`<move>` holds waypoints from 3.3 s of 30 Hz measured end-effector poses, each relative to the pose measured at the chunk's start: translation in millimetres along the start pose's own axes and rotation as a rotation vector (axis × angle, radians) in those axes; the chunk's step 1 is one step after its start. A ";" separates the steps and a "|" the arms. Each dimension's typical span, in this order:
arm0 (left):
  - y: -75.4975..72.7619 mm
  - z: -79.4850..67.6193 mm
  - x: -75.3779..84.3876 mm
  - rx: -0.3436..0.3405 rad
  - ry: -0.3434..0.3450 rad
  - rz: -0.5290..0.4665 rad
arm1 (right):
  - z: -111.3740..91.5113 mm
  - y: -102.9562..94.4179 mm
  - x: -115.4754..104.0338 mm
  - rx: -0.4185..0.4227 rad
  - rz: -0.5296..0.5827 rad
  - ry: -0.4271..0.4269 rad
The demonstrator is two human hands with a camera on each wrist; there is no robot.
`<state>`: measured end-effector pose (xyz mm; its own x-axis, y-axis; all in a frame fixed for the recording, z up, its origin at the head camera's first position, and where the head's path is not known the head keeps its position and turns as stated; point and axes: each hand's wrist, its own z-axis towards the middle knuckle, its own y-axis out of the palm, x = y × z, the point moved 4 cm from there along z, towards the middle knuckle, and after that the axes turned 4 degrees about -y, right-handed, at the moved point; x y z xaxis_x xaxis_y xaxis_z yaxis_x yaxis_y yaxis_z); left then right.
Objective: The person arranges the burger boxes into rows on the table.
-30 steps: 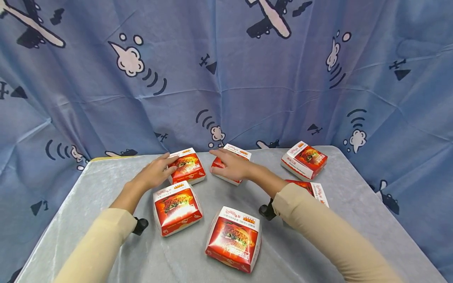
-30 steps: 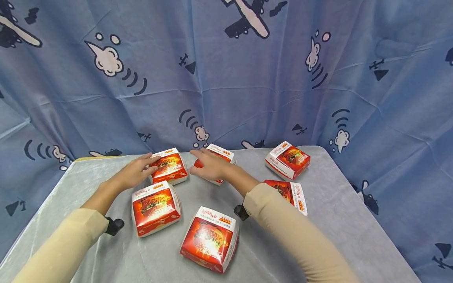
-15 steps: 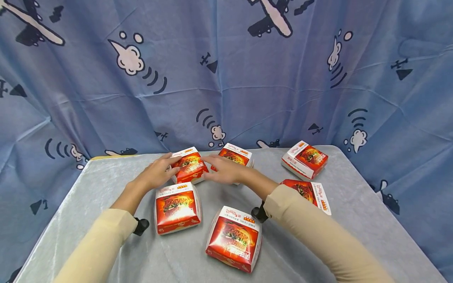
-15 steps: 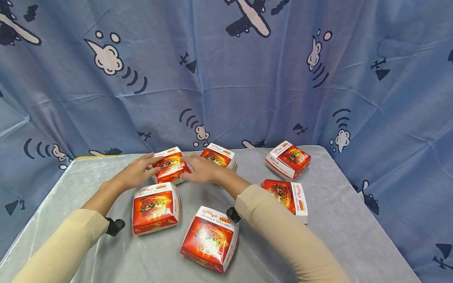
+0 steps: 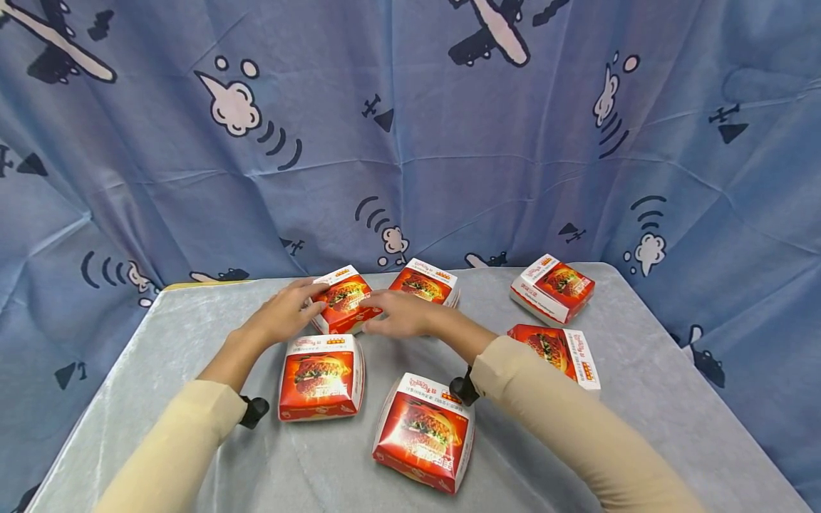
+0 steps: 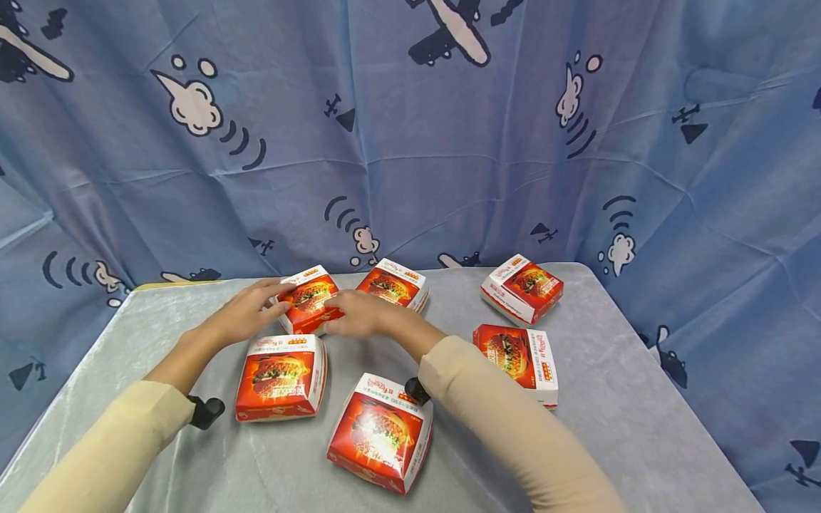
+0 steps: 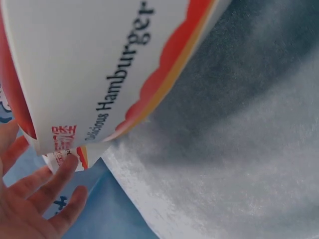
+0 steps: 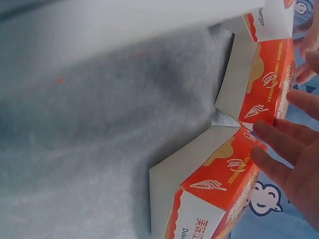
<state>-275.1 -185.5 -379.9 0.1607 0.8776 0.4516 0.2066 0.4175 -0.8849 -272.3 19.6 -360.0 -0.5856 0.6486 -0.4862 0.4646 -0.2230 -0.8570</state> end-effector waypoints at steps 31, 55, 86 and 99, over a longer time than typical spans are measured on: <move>1.3 -3.4 2.8 0.027 0.049 0.119 | 7.2 6.5 -1.0 -0.006 -0.048 0.077; -6.7 -9.1 6.4 0.118 0.070 0.155 | 0.2 7.0 -11.1 -0.084 -0.045 -0.076; 2.0 -5.4 -3.2 -0.023 -0.019 0.036 | -2.0 5.3 -1.3 -0.088 0.003 0.059; 0.4 -8.3 -6.5 0.056 0.055 -0.035 | 2.5 5.9 -0.1 -0.101 0.002 0.057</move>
<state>-268.1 -193.0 -382.3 0.2071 0.8487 0.4866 0.1587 0.4617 -0.8727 -271.2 16.3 -365.5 -0.5472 0.6891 -0.4751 0.5323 -0.1515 -0.8329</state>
